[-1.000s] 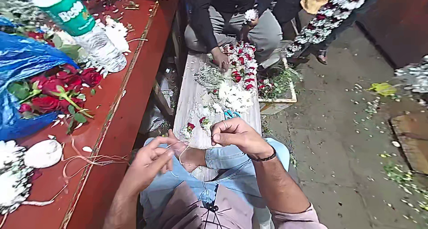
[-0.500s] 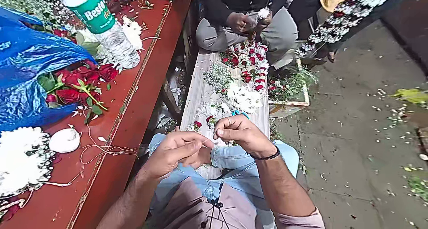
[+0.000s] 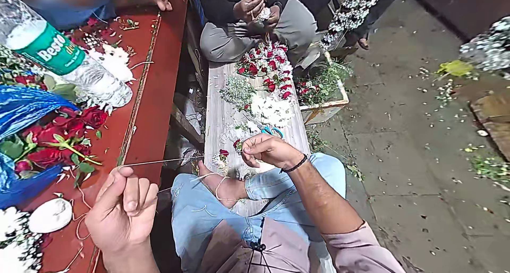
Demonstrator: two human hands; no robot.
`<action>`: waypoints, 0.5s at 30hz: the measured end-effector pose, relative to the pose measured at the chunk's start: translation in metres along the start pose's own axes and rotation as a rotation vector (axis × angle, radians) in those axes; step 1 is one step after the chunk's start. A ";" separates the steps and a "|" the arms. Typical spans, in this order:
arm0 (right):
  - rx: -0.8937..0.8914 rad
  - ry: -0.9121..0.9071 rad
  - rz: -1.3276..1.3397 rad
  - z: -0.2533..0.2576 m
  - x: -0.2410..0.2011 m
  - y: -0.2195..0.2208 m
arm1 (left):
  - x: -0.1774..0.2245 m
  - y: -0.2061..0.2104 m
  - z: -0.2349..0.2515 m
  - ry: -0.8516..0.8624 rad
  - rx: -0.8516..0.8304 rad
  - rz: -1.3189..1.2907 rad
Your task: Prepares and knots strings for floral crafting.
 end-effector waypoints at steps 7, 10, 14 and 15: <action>0.022 0.063 0.037 -0.001 0.005 -0.003 | 0.044 -0.013 0.003 0.300 0.178 -0.117; -0.002 0.030 0.012 -0.009 0.005 -0.013 | 0.049 -0.018 0.002 0.330 0.160 -0.118; 0.048 -0.036 -0.051 -0.031 0.001 -0.036 | 0.046 0.001 -0.004 0.425 0.046 0.010; 0.072 -0.054 -0.080 -0.038 -0.002 -0.041 | 0.046 0.004 -0.006 0.447 0.021 0.015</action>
Point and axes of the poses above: each hand's wrist, its own z-axis towards the middle knuckle, its own y-axis out of the palm, x = y × z, the point moved 5 cm from there along z, towards the middle knuckle, and after that the axes turned 11 degrees about y, right-handed, at the moved point
